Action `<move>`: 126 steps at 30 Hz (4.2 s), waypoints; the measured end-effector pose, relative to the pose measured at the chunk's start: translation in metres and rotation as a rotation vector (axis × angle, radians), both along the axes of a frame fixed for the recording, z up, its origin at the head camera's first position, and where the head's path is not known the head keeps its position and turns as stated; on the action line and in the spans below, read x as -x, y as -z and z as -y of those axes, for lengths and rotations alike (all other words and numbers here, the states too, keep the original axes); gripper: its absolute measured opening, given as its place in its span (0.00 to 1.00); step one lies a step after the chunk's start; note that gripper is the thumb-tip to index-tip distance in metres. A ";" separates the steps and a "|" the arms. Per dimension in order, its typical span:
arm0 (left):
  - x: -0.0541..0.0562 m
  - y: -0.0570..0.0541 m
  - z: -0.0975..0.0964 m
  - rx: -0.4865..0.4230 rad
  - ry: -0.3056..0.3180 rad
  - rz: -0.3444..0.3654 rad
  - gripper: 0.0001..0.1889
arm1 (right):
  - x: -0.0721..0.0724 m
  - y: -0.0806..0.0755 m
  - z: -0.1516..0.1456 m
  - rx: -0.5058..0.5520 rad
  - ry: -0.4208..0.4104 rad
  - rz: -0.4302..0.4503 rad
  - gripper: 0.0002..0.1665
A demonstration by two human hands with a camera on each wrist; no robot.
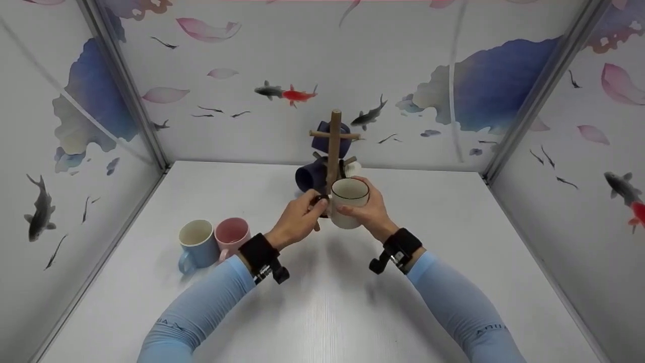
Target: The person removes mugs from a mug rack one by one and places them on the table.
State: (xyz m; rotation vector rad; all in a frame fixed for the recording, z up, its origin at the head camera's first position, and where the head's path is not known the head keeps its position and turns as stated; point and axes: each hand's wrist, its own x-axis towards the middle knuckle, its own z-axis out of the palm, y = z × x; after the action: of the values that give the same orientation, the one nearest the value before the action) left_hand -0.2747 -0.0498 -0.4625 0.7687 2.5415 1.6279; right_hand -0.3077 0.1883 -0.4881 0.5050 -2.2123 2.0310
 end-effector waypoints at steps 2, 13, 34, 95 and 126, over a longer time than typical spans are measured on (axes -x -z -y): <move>0.000 -0.002 0.000 -0.020 0.020 0.041 0.15 | 0.000 -0.001 0.000 -0.005 -0.016 -0.003 0.47; 0.004 -0.010 -0.002 -0.068 0.092 0.288 0.22 | -0.003 0.004 -0.005 -0.010 -0.096 0.064 0.51; 0.001 -0.011 0.009 -0.096 0.398 0.697 0.28 | -0.003 0.009 -0.016 -0.017 -0.422 0.105 0.53; -0.044 0.017 -0.015 -0.339 -0.066 0.330 0.27 | -0.003 0.000 -0.031 -0.146 -0.413 0.104 0.53; -0.060 0.035 0.018 -0.289 -0.326 0.254 0.25 | -0.015 -0.004 -0.042 -0.338 -0.304 -0.061 0.34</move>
State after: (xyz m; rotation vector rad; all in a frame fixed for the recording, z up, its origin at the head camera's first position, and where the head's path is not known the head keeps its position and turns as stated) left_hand -0.2147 -0.0681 -0.4977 0.1378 2.3729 2.0664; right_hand -0.2931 0.2300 -0.4839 0.9759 -2.5858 1.7286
